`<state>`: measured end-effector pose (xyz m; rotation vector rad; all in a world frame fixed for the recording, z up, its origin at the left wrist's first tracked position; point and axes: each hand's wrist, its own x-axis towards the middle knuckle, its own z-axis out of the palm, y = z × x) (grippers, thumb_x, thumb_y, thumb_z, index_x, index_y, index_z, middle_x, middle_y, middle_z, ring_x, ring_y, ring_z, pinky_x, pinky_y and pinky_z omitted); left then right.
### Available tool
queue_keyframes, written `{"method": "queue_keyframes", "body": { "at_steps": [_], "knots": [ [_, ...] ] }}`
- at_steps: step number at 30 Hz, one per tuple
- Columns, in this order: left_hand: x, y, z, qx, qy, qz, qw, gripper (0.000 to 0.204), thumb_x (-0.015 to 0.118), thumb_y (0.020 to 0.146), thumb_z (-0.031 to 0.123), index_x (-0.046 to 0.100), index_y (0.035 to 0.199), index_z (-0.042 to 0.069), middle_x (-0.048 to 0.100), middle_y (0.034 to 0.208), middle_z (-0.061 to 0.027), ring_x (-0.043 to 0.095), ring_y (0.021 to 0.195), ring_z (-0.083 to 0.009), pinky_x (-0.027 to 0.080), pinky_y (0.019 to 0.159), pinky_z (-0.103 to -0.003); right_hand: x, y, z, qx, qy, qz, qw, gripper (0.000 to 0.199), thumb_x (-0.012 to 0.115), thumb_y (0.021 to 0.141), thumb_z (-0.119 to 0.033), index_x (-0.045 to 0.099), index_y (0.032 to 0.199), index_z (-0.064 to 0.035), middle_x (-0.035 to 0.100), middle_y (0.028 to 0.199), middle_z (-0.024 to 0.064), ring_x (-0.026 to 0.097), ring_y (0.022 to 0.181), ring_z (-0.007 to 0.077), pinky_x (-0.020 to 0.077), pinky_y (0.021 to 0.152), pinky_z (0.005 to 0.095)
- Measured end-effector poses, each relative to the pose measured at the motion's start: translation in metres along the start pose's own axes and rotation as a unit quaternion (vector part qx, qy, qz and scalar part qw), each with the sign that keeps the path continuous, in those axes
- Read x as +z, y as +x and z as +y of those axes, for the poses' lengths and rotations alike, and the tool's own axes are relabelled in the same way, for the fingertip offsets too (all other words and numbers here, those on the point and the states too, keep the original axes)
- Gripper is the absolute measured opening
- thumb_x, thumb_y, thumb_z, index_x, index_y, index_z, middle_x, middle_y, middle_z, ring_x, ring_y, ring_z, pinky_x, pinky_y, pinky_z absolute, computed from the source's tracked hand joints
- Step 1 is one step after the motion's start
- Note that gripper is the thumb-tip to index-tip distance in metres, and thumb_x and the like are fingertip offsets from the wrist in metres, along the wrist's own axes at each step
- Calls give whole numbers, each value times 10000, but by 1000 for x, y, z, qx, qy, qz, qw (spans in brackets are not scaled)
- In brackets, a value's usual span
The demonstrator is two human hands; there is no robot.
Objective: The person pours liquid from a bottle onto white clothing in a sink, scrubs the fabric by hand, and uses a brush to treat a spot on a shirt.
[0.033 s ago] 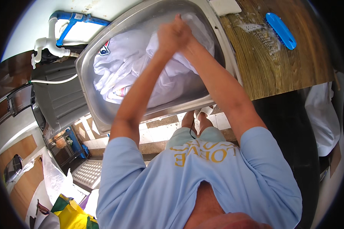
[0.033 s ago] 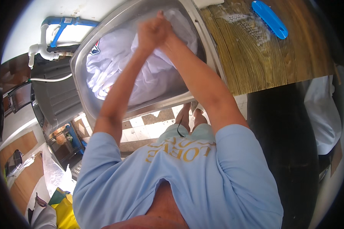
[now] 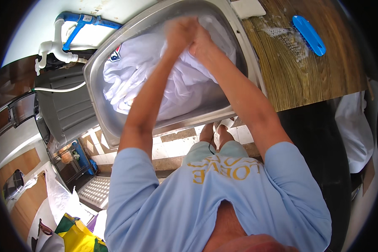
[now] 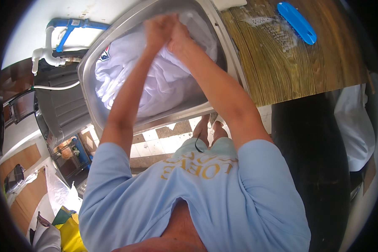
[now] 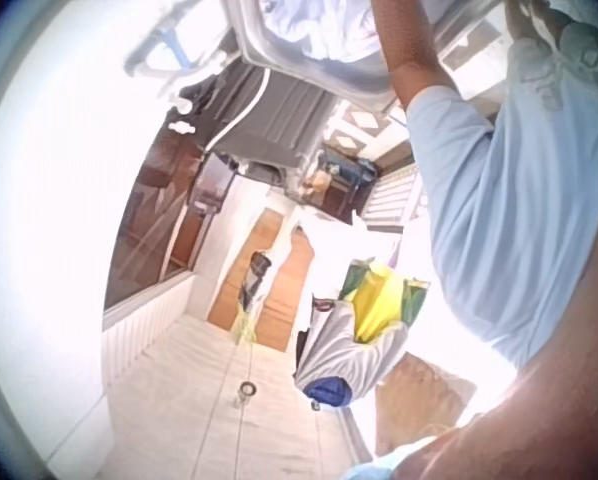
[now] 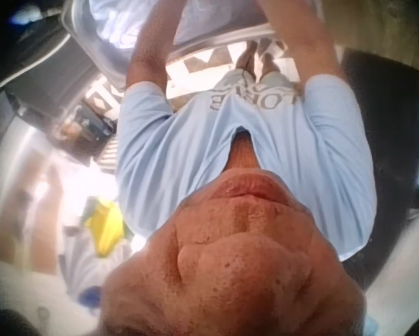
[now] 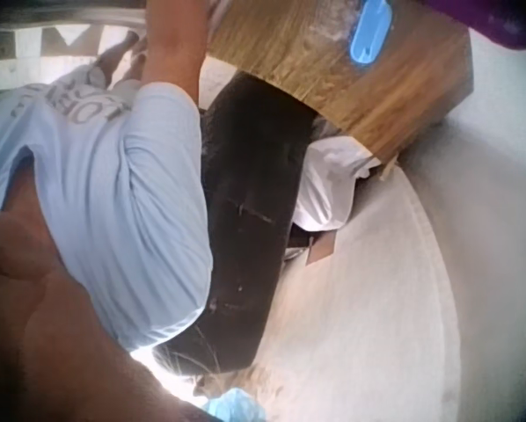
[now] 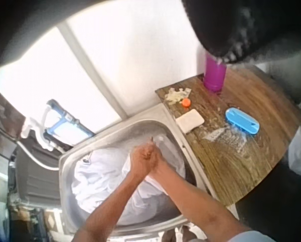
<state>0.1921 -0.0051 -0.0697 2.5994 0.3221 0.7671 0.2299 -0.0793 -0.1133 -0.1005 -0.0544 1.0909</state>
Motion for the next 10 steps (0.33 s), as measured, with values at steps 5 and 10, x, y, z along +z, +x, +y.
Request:
{"method": "queue_keyframes", "body": {
  "at_steps": [5,10],
  "knots": [
    [-5,-6,-14,1,-4,30,1000,174,641,778,205,654,671,68,616,670,-183,602,607,-372,474,554,-445,25,3,18,-80,-71,305,946,405,526,942,-488,582,893,-89,656,945,83,636,865,219,526,807,387],
    [-8,-7,-4,-48,-82,-21,995,118,698,721,195,689,774,90,650,755,-188,645,838,-364,472,920,-378,40,-5,16,-77,-120,333,932,593,502,899,-606,585,1052,-39,650,1038,113,624,1006,207,510,874,333]
  ]
}}
